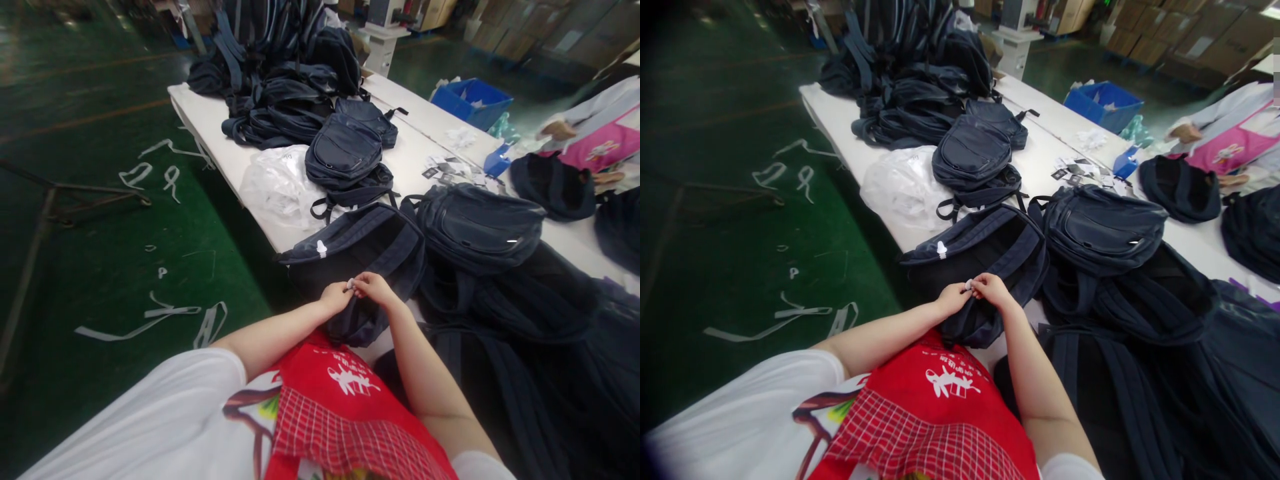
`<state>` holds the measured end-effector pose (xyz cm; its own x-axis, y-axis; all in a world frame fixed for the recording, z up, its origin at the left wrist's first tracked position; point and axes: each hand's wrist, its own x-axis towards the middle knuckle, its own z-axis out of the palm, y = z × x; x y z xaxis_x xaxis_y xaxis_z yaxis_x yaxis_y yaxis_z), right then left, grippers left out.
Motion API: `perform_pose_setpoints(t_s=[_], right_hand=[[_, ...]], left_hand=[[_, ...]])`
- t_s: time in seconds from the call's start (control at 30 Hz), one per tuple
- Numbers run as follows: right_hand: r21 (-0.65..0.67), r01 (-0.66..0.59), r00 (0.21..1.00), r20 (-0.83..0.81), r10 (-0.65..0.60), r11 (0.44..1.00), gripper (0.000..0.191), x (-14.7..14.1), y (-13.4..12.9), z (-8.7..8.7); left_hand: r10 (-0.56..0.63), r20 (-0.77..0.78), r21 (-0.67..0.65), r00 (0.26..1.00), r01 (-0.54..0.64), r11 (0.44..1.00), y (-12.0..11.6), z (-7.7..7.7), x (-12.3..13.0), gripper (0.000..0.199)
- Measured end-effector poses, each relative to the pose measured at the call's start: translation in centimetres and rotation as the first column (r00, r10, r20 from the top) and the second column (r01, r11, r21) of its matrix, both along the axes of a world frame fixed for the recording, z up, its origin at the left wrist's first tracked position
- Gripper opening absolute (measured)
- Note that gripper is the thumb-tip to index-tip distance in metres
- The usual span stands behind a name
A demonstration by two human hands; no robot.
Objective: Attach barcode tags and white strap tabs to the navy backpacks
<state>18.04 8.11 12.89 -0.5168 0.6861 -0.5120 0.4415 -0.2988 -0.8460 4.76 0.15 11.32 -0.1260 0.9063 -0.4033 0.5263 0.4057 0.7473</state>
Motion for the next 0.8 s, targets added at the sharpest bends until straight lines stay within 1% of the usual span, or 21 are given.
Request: perform_pose_setpoints(t_s=[0.07, 0.13, 0.23, 0.37, 0.43, 0.53, 0.6, 0.7, 0.8], right_hand=[[-0.045, 0.01, 0.999, -0.037, -0.012, 0.999, 0.015, 0.7, 0.0, -0.5], [-0.066, 0.019, 0.997, -0.07, -0.024, 0.998, 0.022, 1.4, -0.2, -0.9], [-0.051, 0.05, 0.994, -0.094, -0.054, 0.997, 0.029, 1.9, -0.6, -1.4], [-0.006, 0.098, 0.991, -0.087, -0.098, 0.995, 0.036, 1.8, -0.8, -2.2], [0.015, 0.115, 0.991, -0.073, -0.114, 0.993, 0.038, 1.6, -0.8, -2.5], [0.039, 0.123, 0.991, -0.05, -0.121, 0.992, 0.04, 1.3, -0.6, -2.7], [0.046, 0.117, 0.993, -0.035, -0.116, 0.992, 0.041, 1.0, -0.6, -2.7], [0.049, 0.087, 0.996, -0.019, -0.086, 0.995, 0.041, 0.8, -0.5, -2.5], [0.049, 0.039, 0.999, -0.021, -0.038, 0.998, 0.043, 0.7, 0.0, -2.3]], left_hand=[[0.016, 0.009, -0.012, 1.0, -0.016, 1.0, 0.1, -0.4, -0.3, 0.033], [0.032, 0.018, -0.021, 0.999, -0.032, 0.999, 0.2, -0.7, -0.4, 0.036], [0.044, 0.036, -0.031, 0.998, -0.043, 0.999, 0.5, -0.8, -0.4, 0.038], [0.037, 0.039, -0.029, 0.999, -0.036, 0.999, 0.8, -0.7, -0.4, 0.044], [0.019, 0.042, -0.009, 0.999, -0.018, 1.0, 0.9, -0.5, -0.4, 0.039], [-0.011, 0.051, 0.031, 0.999, 0.009, 0.999, 1.0, 0.0, -0.3, 0.026], [-0.008, 0.051, 0.047, 0.999, 0.006, 0.999, 1.0, 0.3, -0.2, 0.021], [0.03, 0.048, 0.052, 0.998, -0.033, 0.998, 0.9, 0.6, -0.1, 0.024], [0.084, 0.045, 0.051, 0.995, -0.086, 0.995, 0.8, 0.5, 0.2, 0.029]])
